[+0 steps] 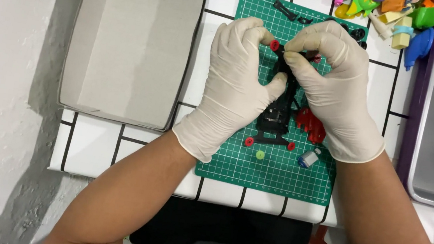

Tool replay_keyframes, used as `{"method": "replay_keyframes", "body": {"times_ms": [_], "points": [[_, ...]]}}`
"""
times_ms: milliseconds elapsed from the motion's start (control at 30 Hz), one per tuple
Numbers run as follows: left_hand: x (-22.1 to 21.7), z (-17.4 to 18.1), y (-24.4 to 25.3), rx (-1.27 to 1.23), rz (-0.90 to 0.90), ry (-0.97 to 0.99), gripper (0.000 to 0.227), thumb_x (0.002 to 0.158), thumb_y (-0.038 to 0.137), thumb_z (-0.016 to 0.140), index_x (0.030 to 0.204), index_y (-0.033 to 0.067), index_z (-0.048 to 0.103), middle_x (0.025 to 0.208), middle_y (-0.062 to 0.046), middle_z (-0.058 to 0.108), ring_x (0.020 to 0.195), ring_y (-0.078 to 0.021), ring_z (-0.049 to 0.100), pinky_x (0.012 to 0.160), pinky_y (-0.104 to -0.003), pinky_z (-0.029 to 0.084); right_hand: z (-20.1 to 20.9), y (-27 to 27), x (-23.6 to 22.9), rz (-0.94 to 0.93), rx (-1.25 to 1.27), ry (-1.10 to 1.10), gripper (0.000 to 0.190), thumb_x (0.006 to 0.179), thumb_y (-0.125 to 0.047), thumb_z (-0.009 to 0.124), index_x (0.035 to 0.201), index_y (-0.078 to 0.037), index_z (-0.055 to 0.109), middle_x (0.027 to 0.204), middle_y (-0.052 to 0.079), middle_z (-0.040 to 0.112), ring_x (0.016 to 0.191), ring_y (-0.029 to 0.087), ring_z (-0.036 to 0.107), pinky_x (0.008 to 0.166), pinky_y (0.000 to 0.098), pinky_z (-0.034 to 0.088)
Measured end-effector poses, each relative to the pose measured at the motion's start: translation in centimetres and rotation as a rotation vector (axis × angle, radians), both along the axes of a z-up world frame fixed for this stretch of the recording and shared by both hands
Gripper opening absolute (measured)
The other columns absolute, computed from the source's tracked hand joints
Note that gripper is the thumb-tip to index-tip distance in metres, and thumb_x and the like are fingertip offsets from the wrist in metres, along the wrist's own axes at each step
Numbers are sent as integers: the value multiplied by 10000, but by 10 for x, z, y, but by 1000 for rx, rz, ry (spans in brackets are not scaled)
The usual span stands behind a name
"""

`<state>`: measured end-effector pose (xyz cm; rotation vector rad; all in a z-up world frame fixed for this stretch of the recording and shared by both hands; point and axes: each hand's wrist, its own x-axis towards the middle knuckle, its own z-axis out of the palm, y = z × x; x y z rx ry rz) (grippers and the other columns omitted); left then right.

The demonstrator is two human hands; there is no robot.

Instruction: The person assembles a toy vehicle on a green cutting mat. They attach red wheels to a black chassis, insert a blue battery pack into the center, and then fit black tires onto the wheels. The person handles various small plastic parts and tools throughout the process.

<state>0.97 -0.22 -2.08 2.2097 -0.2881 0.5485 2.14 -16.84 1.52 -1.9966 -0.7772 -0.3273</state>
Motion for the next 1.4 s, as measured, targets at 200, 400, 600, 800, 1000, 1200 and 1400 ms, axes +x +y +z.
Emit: {"method": "replay_keyframes", "body": {"times_ms": [200, 400, 600, 800, 1000, 1200, 1400], "points": [[-6, 4, -1, -69, -30, -67, 517, 724, 253, 833, 1130, 57, 578, 1219, -114, 578, 1143, -325, 561, 1026, -454, 454, 3, 2, -2, -1, 5, -13, 97, 1091, 99, 691, 1053, 16, 655, 1039, 152, 610, 960, 266, 582, 879, 362, 505], [-10, 10, -1, -115, -64, -68, 480, 731, 203, 816, 1115, 55, 570, 1216, -105, 563, 1166, -330, 562, 1055, -463, 458, 3, 1, -4, -19, 16, -28, 139, 1071, 161, 687, 1051, 30, 643, 1061, 172, 614, 970, 279, 602, 860, 356, 521], [-10, 9, -2, -114, -74, -83, 493, 742, 205, 814, 1135, 50, 560, 1242, -112, 555, 1174, -331, 555, 1071, -465, 454, 5, 0, -4, -8, -14, -56, 136, 1081, 145, 692, 1060, 22, 637, 1054, 172, 610, 965, 286, 596, 871, 373, 512], [-11, 12, -2, -118, -83, -99, 489, 734, 185, 811, 1131, 50, 560, 1224, -108, 555, 1156, -326, 551, 1060, -464, 458, 3, -1, -2, -10, -26, -80, 146, 1071, 165, 699, 1061, 30, 644, 1054, 178, 620, 960, 290, 595, 864, 377, 510], [-10, 12, -2, -111, -86, -103, 486, 737, 190, 800, 1133, 45, 560, 1220, -112, 554, 1149, -325, 549, 1055, -463, 458, 7, 0, -4, -13, -34, -73, 153, 1075, 165, 700, 1041, 28, 640, 1035, 174, 616, 950, 286, 591, 854, 372, 506], [-10, 13, -2, -120, -85, -94, 457, 742, 188, 789, 1116, 47, 568, 1217, -109, 561, 1159, -324, 555, 1069, -466, 456, 8, -3, 0, -13, -83, -122, 154, 1072, 183, 721, 1041, 46, 660, 1019, 184, 633, 935, 296, 607, 849, 385, 508], [-10, 11, -2, -124, -90, -110, 437, 758, 205, 766, 1110, 51, 557, 1214, -113, 546, 1147, -327, 544, 1048, -467, 454, 19, -2, -2, -19, -212, -145, 151, 1076, 180, 735, 1041, 43, 681, 1032, 178, 647, 959, 292, 630, 846, 371, 508]]}}
